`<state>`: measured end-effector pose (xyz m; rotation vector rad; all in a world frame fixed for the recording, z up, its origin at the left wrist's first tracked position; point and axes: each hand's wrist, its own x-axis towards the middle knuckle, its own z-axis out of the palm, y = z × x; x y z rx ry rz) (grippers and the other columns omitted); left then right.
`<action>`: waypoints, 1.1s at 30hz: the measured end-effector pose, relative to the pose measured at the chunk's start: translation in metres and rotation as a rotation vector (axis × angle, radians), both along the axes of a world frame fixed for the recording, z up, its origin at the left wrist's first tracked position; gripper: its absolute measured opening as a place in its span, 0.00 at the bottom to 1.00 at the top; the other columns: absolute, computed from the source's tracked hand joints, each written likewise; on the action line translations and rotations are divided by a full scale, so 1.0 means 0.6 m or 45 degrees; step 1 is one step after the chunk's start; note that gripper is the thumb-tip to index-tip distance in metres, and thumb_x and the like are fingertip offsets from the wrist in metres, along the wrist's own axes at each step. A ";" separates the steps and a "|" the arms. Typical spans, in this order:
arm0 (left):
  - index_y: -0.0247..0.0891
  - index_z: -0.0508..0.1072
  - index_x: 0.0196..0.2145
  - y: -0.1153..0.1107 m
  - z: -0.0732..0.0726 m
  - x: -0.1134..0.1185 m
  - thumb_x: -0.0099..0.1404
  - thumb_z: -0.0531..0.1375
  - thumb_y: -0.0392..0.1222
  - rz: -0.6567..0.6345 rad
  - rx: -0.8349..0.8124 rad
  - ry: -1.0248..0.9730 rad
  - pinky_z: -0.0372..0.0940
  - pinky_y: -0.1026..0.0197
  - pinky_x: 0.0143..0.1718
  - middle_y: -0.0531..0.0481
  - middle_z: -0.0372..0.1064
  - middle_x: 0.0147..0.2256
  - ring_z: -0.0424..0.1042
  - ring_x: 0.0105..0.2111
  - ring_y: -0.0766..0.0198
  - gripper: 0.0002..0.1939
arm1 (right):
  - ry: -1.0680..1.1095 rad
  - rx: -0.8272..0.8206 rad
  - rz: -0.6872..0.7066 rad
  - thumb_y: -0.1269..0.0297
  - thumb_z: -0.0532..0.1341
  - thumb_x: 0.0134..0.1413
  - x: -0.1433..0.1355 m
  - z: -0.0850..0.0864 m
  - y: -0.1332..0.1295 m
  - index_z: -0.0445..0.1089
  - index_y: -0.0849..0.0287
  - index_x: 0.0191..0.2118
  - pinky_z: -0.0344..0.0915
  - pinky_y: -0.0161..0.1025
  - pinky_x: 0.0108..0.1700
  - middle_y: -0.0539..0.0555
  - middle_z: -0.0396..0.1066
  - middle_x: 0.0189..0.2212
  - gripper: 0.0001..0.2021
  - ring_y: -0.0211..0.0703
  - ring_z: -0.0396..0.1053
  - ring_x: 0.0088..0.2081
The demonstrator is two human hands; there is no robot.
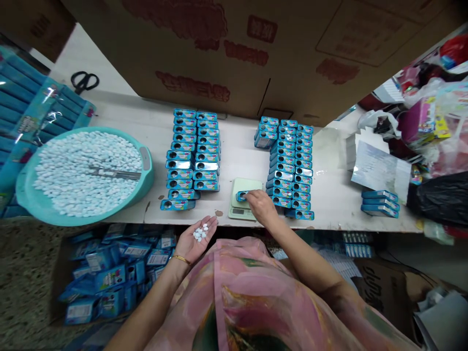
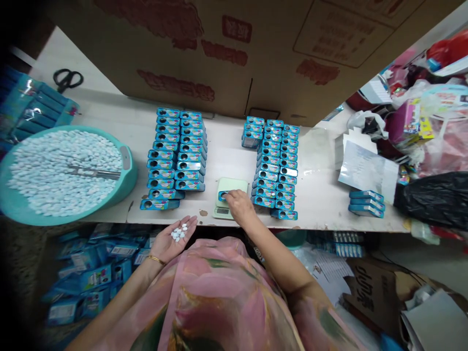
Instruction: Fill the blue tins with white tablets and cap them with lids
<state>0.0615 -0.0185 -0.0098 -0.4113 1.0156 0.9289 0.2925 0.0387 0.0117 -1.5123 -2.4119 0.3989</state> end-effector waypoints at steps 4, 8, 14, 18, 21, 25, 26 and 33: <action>0.27 0.68 0.38 0.009 0.010 0.010 0.59 0.48 0.31 -0.043 0.017 -0.057 0.67 0.58 0.38 0.37 0.70 0.38 0.67 0.43 0.55 0.13 | 0.144 -0.057 0.029 0.75 0.47 0.54 -0.019 0.007 0.003 0.65 0.61 0.43 0.61 0.36 0.43 0.56 0.65 0.42 0.14 0.39 0.62 0.42; 0.28 0.68 0.39 0.016 0.016 0.028 0.60 0.47 0.33 -0.116 0.088 -0.178 0.66 0.57 0.40 0.39 0.70 0.38 0.68 0.42 0.57 0.14 | 0.245 -0.071 0.146 0.74 0.47 0.54 -0.055 0.021 -0.028 0.65 0.62 0.42 0.60 0.35 0.45 0.57 0.65 0.41 0.13 0.39 0.61 0.43; 0.31 0.69 0.38 0.014 0.023 0.045 0.61 0.47 0.35 -0.167 0.057 -0.245 0.65 0.62 0.38 0.46 0.71 0.29 0.71 0.33 0.65 0.14 | 0.004 -0.174 0.462 0.72 0.51 0.53 -0.114 0.040 -0.074 0.59 0.65 0.46 0.59 0.41 0.46 0.59 0.61 0.42 0.14 0.45 0.56 0.46; 0.31 0.69 0.33 0.012 0.024 0.052 0.61 0.47 0.35 -0.178 0.077 -0.197 0.64 0.58 0.41 0.48 0.71 0.26 0.71 0.31 0.65 0.12 | 0.008 -0.251 0.466 0.71 0.52 0.53 -0.103 0.029 -0.070 0.61 0.62 0.43 0.62 0.36 0.40 0.57 0.61 0.41 0.11 0.41 0.59 0.42; 0.32 0.69 0.33 0.019 0.026 0.059 0.61 0.47 0.34 -0.194 0.094 -0.217 0.64 0.57 0.42 0.48 0.71 0.27 0.71 0.30 0.65 0.12 | 0.044 -0.270 0.381 0.70 0.52 0.53 -0.090 0.017 -0.063 0.61 0.60 0.42 0.64 0.35 0.34 0.56 0.61 0.39 0.09 0.40 0.61 0.38; 0.28 0.68 0.40 0.037 0.033 0.063 0.60 0.48 0.35 -0.226 0.194 -0.284 0.62 0.55 0.45 0.41 0.71 0.35 0.68 0.41 0.59 0.14 | 0.276 -0.130 0.193 0.71 0.50 0.53 -0.062 0.011 -0.034 0.64 0.63 0.36 0.63 0.36 0.40 0.57 0.62 0.36 0.07 0.39 0.61 0.39; 0.27 0.67 0.41 0.040 0.035 0.063 0.60 0.48 0.35 -0.237 0.209 -0.283 0.61 0.55 0.46 0.38 0.69 0.38 0.66 0.44 0.57 0.14 | 0.319 -0.098 0.136 0.71 0.50 0.53 -0.052 0.010 -0.023 0.65 0.63 0.36 0.62 0.36 0.41 0.58 0.62 0.37 0.08 0.39 0.61 0.40; 0.27 0.67 0.42 0.032 0.031 0.050 0.59 0.49 0.35 -0.226 0.189 -0.240 0.61 0.56 0.46 0.37 0.66 0.45 0.60 0.49 0.54 0.15 | 0.436 -0.042 -0.058 0.71 0.49 0.55 -0.003 0.007 0.001 0.64 0.61 0.40 0.61 0.35 0.44 0.56 0.66 0.36 0.10 0.37 0.63 0.40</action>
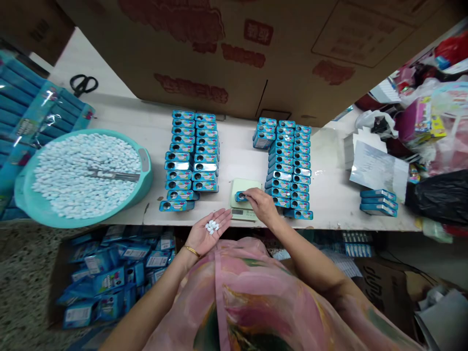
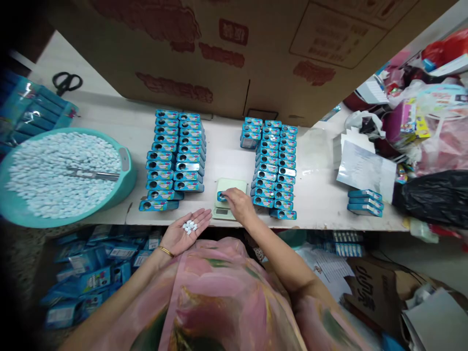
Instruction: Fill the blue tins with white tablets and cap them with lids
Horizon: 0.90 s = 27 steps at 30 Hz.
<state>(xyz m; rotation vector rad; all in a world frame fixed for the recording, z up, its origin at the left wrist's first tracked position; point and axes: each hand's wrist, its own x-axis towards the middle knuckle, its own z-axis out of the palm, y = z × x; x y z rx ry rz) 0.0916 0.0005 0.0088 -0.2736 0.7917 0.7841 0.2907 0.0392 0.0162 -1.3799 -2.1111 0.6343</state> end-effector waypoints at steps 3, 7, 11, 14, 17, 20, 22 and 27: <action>0.28 0.67 0.43 -0.016 -0.007 -0.004 0.60 0.48 0.36 0.004 -0.046 -0.015 0.61 0.54 0.46 0.38 0.69 0.41 0.63 0.47 0.55 0.15 | -0.054 0.053 0.176 0.71 0.49 0.55 -0.033 0.005 -0.038 0.64 0.62 0.39 0.60 0.35 0.44 0.56 0.66 0.36 0.09 0.38 0.62 0.40; 0.31 0.66 0.46 -0.034 -0.010 -0.005 0.61 0.47 0.37 -0.017 -0.160 0.034 0.62 0.54 0.44 0.41 0.71 0.37 0.68 0.42 0.56 0.17 | -0.319 0.000 0.615 0.70 0.51 0.53 -0.100 0.008 -0.083 0.61 0.62 0.40 0.60 0.37 0.41 0.56 0.64 0.35 0.08 0.41 0.61 0.38; 0.36 0.64 0.49 -0.046 -0.010 -0.011 0.61 0.46 0.37 -0.037 -0.206 0.056 0.62 0.55 0.43 0.44 0.71 0.38 0.67 0.42 0.57 0.19 | -0.413 -0.067 0.804 0.66 0.52 0.54 -0.126 0.007 -0.093 0.60 0.62 0.39 0.59 0.37 0.37 0.55 0.63 0.36 0.07 0.40 0.61 0.36; 0.37 0.63 0.50 -0.049 -0.008 -0.015 0.61 0.46 0.37 -0.042 -0.198 0.072 0.62 0.56 0.44 0.44 0.71 0.39 0.67 0.43 0.57 0.20 | -0.472 -0.050 0.868 0.68 0.51 0.54 -0.123 0.005 -0.092 0.60 0.62 0.37 0.59 0.36 0.35 0.56 0.62 0.36 0.05 0.39 0.61 0.35; 0.34 0.61 0.51 -0.050 -0.004 -0.016 0.61 0.45 0.35 -0.062 -0.187 0.081 0.61 0.55 0.45 0.43 0.70 0.40 0.67 0.43 0.58 0.20 | -0.431 -0.049 0.859 0.65 0.51 0.55 -0.120 0.003 -0.093 0.59 0.61 0.38 0.58 0.36 0.36 0.55 0.61 0.37 0.07 0.39 0.61 0.35; 0.31 0.62 0.50 -0.048 -0.004 -0.015 0.60 0.45 0.34 -0.095 -0.178 0.066 0.62 0.55 0.45 0.42 0.71 0.38 0.69 0.40 0.58 0.20 | -0.369 -0.079 0.789 0.66 0.51 0.55 -0.121 -0.002 -0.096 0.60 0.61 0.36 0.58 0.36 0.38 0.54 0.62 0.35 0.05 0.38 0.60 0.36; 0.30 0.64 0.47 -0.047 -0.006 -0.013 0.61 0.46 0.35 -0.101 -0.181 0.053 0.63 0.55 0.43 0.42 0.71 0.36 0.70 0.38 0.58 0.18 | -0.326 -0.135 0.721 0.69 0.52 0.54 -0.119 -0.005 -0.096 0.61 0.61 0.36 0.59 0.34 0.37 0.53 0.63 0.34 0.04 0.37 0.61 0.35; 0.29 0.66 0.45 -0.041 -0.013 -0.009 0.61 0.46 0.35 -0.038 -0.122 0.014 0.62 0.53 0.44 0.41 0.72 0.33 0.70 0.39 0.57 0.16 | 0.001 -0.188 0.390 0.74 0.51 0.51 -0.087 0.001 -0.075 0.63 0.60 0.38 0.60 0.31 0.38 0.53 0.64 0.33 0.09 0.35 0.62 0.36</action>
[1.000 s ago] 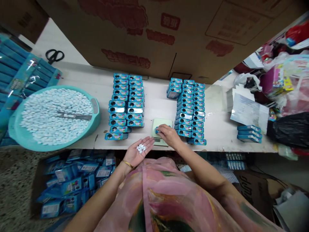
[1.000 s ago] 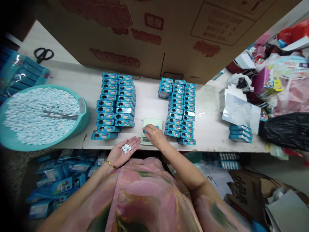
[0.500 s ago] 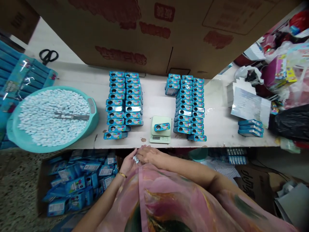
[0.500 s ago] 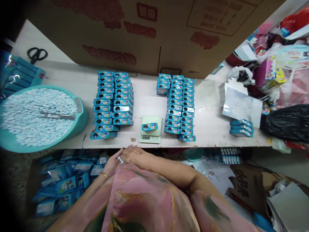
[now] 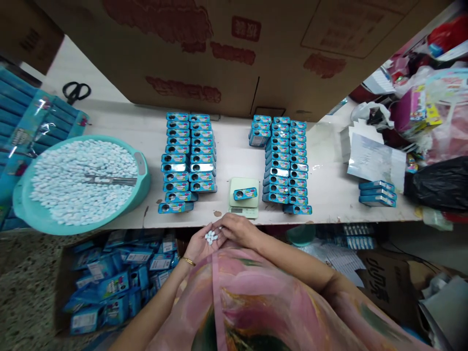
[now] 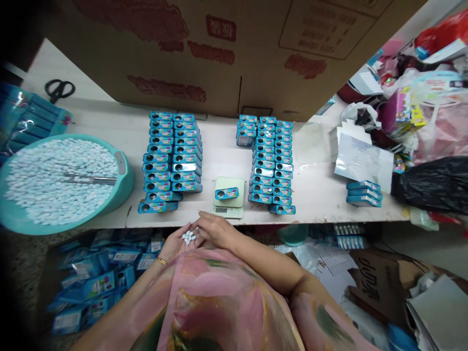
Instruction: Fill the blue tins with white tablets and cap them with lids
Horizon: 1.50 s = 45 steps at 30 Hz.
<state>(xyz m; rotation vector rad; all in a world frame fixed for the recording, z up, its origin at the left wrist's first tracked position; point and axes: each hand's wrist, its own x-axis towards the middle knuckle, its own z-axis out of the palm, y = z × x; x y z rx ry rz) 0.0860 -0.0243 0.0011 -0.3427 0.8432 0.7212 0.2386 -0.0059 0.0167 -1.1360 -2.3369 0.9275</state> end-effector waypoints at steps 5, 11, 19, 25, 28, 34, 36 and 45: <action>0.28 0.60 0.50 0.008 0.001 -0.001 0.60 0.47 0.35 0.000 0.068 -0.058 0.60 0.55 0.47 0.36 0.66 0.44 0.61 0.49 0.56 0.20 | 0.125 0.088 -0.393 0.73 0.51 0.50 0.050 0.007 0.058 0.65 0.61 0.34 0.62 0.33 0.36 0.53 0.65 0.30 0.07 0.36 0.63 0.33; 0.29 0.62 0.49 0.007 0.000 -0.008 0.61 0.46 0.35 0.030 0.073 -0.029 0.60 0.56 0.46 0.37 0.66 0.45 0.59 0.50 0.56 0.19 | 0.109 0.095 -0.466 0.70 0.53 0.51 0.097 -0.002 0.088 0.66 0.59 0.39 0.63 0.33 0.37 0.54 0.66 0.34 0.10 0.35 0.65 0.33; 0.29 0.68 0.41 0.000 -0.010 -0.011 0.60 0.48 0.36 0.032 0.074 -0.014 0.61 0.54 0.45 0.39 0.69 0.41 0.64 0.46 0.55 0.15 | 0.014 0.213 -0.136 0.71 0.50 0.54 0.039 0.027 0.025 0.65 0.61 0.37 0.61 0.35 0.41 0.55 0.67 0.33 0.09 0.38 0.63 0.38; 0.34 0.65 0.47 -0.001 0.005 -0.003 0.61 0.46 0.40 -0.033 -0.004 0.007 0.62 0.54 0.45 0.42 0.70 0.41 0.66 0.44 0.56 0.18 | -0.351 0.101 0.448 0.70 0.54 0.51 -0.042 0.031 -0.004 0.62 0.64 0.38 0.61 0.35 0.39 0.56 0.64 0.36 0.07 0.39 0.63 0.37; 0.32 0.64 0.49 0.001 0.014 -0.004 0.61 0.46 0.39 -0.029 -0.042 0.052 0.61 0.55 0.44 0.42 0.69 0.41 0.66 0.43 0.57 0.19 | -0.317 0.082 0.461 0.71 0.52 0.53 -0.041 0.017 -0.007 0.62 0.63 0.37 0.60 0.33 0.39 0.54 0.64 0.36 0.06 0.37 0.62 0.37; 0.27 0.68 0.42 0.002 0.009 -0.004 0.61 0.45 0.35 -0.001 -0.030 0.064 0.62 0.52 0.44 0.40 0.72 0.34 0.69 0.40 0.57 0.17 | -0.144 0.102 0.244 0.69 0.50 0.55 -0.022 -0.005 -0.011 0.62 0.61 0.39 0.61 0.33 0.40 0.54 0.65 0.35 0.08 0.37 0.62 0.39; 0.27 0.69 0.38 0.001 0.003 -0.004 0.61 0.46 0.35 0.020 0.010 0.041 0.61 0.51 0.44 0.39 0.72 0.34 0.68 0.41 0.56 0.15 | -0.023 0.123 0.046 0.70 0.49 0.54 -0.005 0.000 0.004 0.63 0.61 0.37 0.61 0.34 0.40 0.55 0.65 0.34 0.08 0.37 0.62 0.38; 0.27 0.69 0.39 0.000 -0.006 -0.010 0.60 0.48 0.36 -0.009 0.085 -0.039 0.61 0.55 0.45 0.38 0.67 0.43 0.61 0.48 0.54 0.14 | 0.150 0.083 -0.486 0.70 0.52 0.51 0.083 0.021 0.085 0.66 0.61 0.34 0.62 0.33 0.35 0.53 0.66 0.31 0.07 0.35 0.63 0.31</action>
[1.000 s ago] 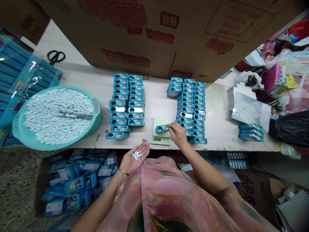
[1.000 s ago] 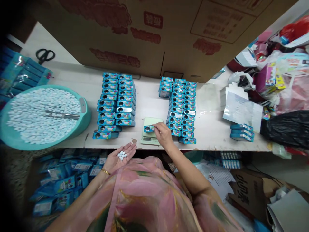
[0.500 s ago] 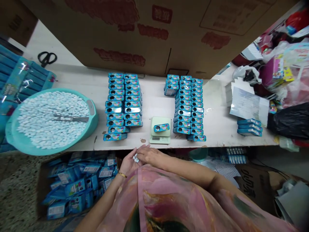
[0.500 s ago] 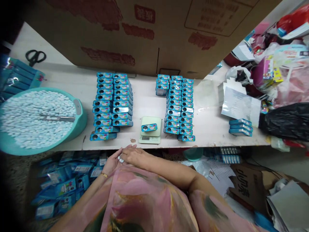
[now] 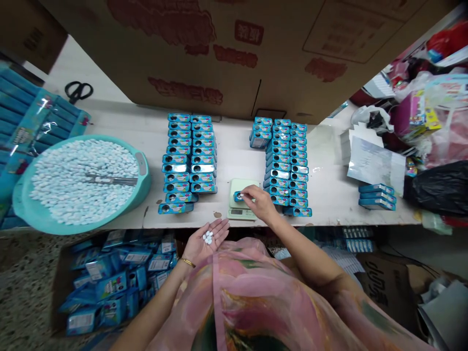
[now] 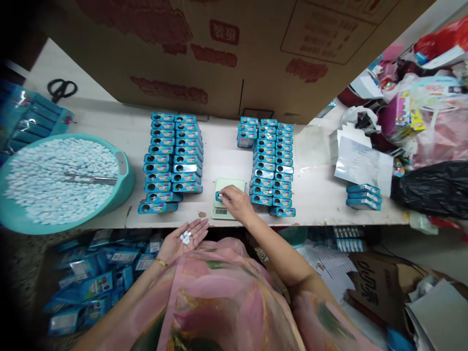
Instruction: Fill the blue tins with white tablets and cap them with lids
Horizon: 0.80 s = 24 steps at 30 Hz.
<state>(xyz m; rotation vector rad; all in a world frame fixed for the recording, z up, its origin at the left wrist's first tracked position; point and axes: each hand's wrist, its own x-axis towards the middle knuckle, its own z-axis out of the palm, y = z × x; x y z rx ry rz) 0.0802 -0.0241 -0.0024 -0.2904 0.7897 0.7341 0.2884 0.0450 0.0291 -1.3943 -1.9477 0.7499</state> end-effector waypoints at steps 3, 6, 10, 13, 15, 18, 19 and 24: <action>0.27 0.69 0.38 -0.002 0.001 0.000 0.60 0.49 0.36 -0.023 -0.024 0.033 0.64 0.58 0.41 0.37 0.69 0.40 0.67 0.43 0.57 0.13 | 0.052 -0.007 0.024 0.68 0.53 0.52 -0.026 0.013 -0.028 0.67 0.61 0.35 0.62 0.33 0.37 0.54 0.66 0.31 0.07 0.35 0.64 0.32; 0.27 0.70 0.36 -0.004 -0.001 -0.001 0.60 0.49 0.35 -0.042 -0.062 0.088 0.66 0.62 0.31 0.39 0.71 0.32 0.71 0.29 0.63 0.13 | 0.011 -0.015 0.379 0.66 0.54 0.51 -0.055 0.020 -0.058 0.67 0.59 0.40 0.61 0.35 0.42 0.54 0.67 0.36 0.10 0.38 0.63 0.39; 0.27 0.70 0.30 -0.007 -0.004 -0.013 0.59 0.50 0.34 -0.055 -0.117 0.179 0.61 0.68 0.18 0.42 0.69 0.26 0.67 0.22 0.67 0.11 | -0.170 0.027 0.094 0.63 0.55 0.51 -0.021 -0.003 -0.044 0.62 0.59 0.48 0.57 0.41 0.48 0.57 0.63 0.43 0.17 0.42 0.59 0.46; 0.27 0.70 0.27 -0.010 -0.007 -0.031 0.59 0.50 0.32 0.018 -0.145 0.221 0.57 0.70 0.14 0.44 0.66 0.24 0.63 0.20 0.70 0.10 | -0.361 -0.025 -0.065 0.63 0.59 0.46 0.035 -0.028 -0.011 0.59 0.60 0.51 0.55 0.45 0.50 0.58 0.59 0.46 0.23 0.47 0.55 0.48; 0.28 0.69 0.27 -0.012 -0.010 -0.044 0.59 0.49 0.32 0.077 -0.159 0.248 0.56 0.71 0.14 0.45 0.65 0.23 0.62 0.19 0.72 0.10 | -0.466 -0.090 0.029 0.63 0.61 0.43 0.058 -0.039 0.004 0.56 0.58 0.52 0.55 0.47 0.50 0.58 0.57 0.49 0.28 0.49 0.53 0.49; 0.28 0.69 0.27 -0.017 -0.016 -0.062 0.59 0.48 0.31 0.147 -0.175 0.285 0.55 0.71 0.13 0.46 0.64 0.24 0.60 0.19 0.72 0.11 | -0.557 -0.161 0.128 0.65 0.62 0.42 0.061 -0.046 0.008 0.54 0.56 0.53 0.55 0.46 0.49 0.56 0.54 0.50 0.30 0.49 0.52 0.50; 0.29 0.69 0.27 -0.018 -0.018 -0.067 0.59 0.48 0.31 0.165 -0.183 0.299 0.55 0.71 0.13 0.46 0.64 0.23 0.60 0.19 0.72 0.11 | -0.577 -0.176 0.135 0.66 0.61 0.43 0.058 -0.046 0.006 0.54 0.56 0.53 0.56 0.46 0.48 0.56 0.55 0.49 0.28 0.48 0.53 0.49; 0.29 0.68 0.27 -0.029 -0.020 -0.082 0.59 0.48 0.31 0.218 -0.223 0.368 0.54 0.71 0.13 0.47 0.63 0.23 0.59 0.18 0.73 0.10 | -0.619 -0.171 0.208 0.69 0.56 0.48 0.015 -0.036 -0.002 0.60 0.59 0.47 0.58 0.42 0.45 0.56 0.61 0.42 0.18 0.45 0.57 0.42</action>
